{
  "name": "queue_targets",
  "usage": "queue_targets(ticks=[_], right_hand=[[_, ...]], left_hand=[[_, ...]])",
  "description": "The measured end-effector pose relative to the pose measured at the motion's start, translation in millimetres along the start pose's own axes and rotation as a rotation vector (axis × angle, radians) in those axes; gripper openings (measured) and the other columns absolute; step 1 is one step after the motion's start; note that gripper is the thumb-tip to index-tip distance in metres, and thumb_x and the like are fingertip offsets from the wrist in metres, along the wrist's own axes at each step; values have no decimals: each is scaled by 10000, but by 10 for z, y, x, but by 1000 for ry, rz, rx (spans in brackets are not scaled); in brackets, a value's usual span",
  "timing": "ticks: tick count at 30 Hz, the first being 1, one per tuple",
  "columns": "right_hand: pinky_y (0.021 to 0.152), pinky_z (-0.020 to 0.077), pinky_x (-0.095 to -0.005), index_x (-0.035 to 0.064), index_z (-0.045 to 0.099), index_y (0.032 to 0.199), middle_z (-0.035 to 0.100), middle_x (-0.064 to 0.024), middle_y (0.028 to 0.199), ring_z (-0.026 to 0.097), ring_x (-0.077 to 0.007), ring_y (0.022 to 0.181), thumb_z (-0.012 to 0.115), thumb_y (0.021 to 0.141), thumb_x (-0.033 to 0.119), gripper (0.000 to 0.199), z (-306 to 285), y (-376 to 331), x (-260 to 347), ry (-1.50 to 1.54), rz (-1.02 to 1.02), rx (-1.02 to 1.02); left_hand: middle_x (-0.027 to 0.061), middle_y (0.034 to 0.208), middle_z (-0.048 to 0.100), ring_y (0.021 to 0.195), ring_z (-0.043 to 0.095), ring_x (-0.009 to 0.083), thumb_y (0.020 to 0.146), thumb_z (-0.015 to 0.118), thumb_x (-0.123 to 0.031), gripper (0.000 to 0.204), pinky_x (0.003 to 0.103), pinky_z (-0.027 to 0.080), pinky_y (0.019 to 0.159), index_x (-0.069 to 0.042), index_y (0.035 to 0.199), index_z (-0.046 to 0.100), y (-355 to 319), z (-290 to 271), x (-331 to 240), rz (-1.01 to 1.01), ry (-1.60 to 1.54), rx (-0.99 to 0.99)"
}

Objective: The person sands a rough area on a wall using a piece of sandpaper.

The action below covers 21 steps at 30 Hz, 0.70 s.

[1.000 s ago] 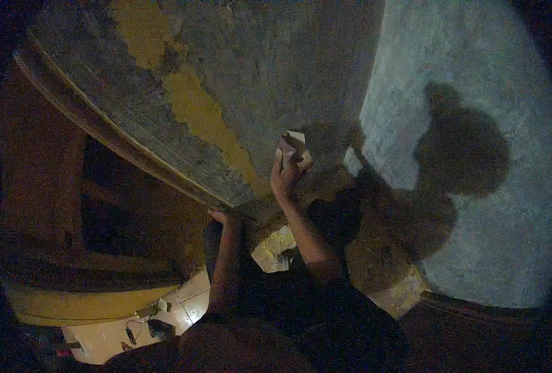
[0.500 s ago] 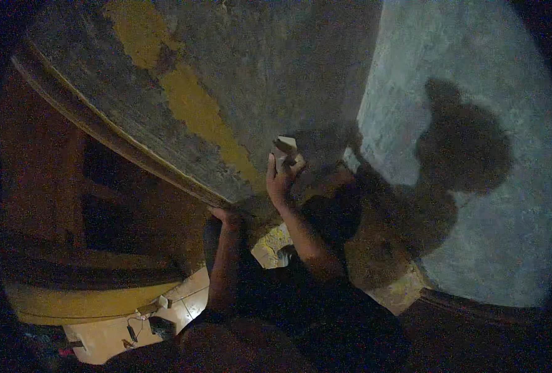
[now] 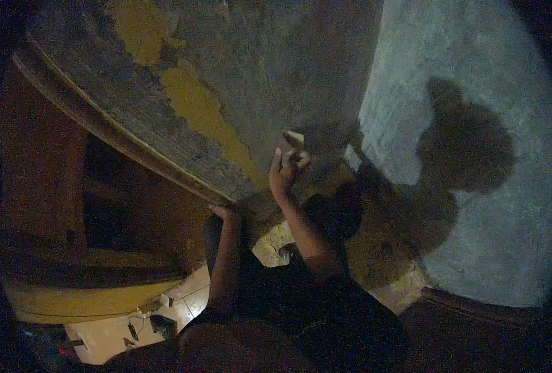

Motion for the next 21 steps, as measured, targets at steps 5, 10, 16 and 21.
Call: queue_targets(ticks=[5, 10, 16, 21], right_hand=[[928, 281, -507, -28, 530, 851, 458, -225, 1036, 363, -339, 1032, 571, 990, 258, 320, -87, -95, 375, 113, 156, 67], [929, 280, -495, -46, 510, 980, 401, -201, 1111, 356, -338, 1062, 569, 984, 247, 299, -162, -75, 94, 120, 165, 1], [924, 286, -503, -30, 513, 989, 397, -170, 1079, 368, -335, 1053, 542, 998, 246, 277, -231, 35, -144, 52, 56, -14], [894, 296, -486, 13, 513, 948, 425, -135, 937, 395, -293, 965, 542, 1010, 286, 282, 23, -270, 348, 181, 117, 81]], left_hand=[[92, 929, 480, 750, 473, 243, 1066, 341, -382, 435, 388, 435, 647, 17, 1132, 501, 245, -282, -118, 163, 262, 64], [98, 936, 488, 740, 473, 238, 1063, 360, -377, 430, 385, 439, 639, 25, 1127, 497, -27, 261, -2, 33, 157, 36], [105, 944, 497, 728, 473, 233, 1058, 382, -370, 424, 382, 444, 629, 35, 1120, 492, -486, 432, 244, -138, 56, -29], [144, 1033, 522, 805, 503, 249, 1048, 424, -369, 449, 389, 468, 724, 62, 1169, 464, -19, -97, -377, 80, 269, -78]])
Point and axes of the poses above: each hand's wrist, its own y-axis towards the middle knuckle, its own z-axis out of the palm, x = y × z, the point moved 9 cm from there along y, towards the middle knuckle
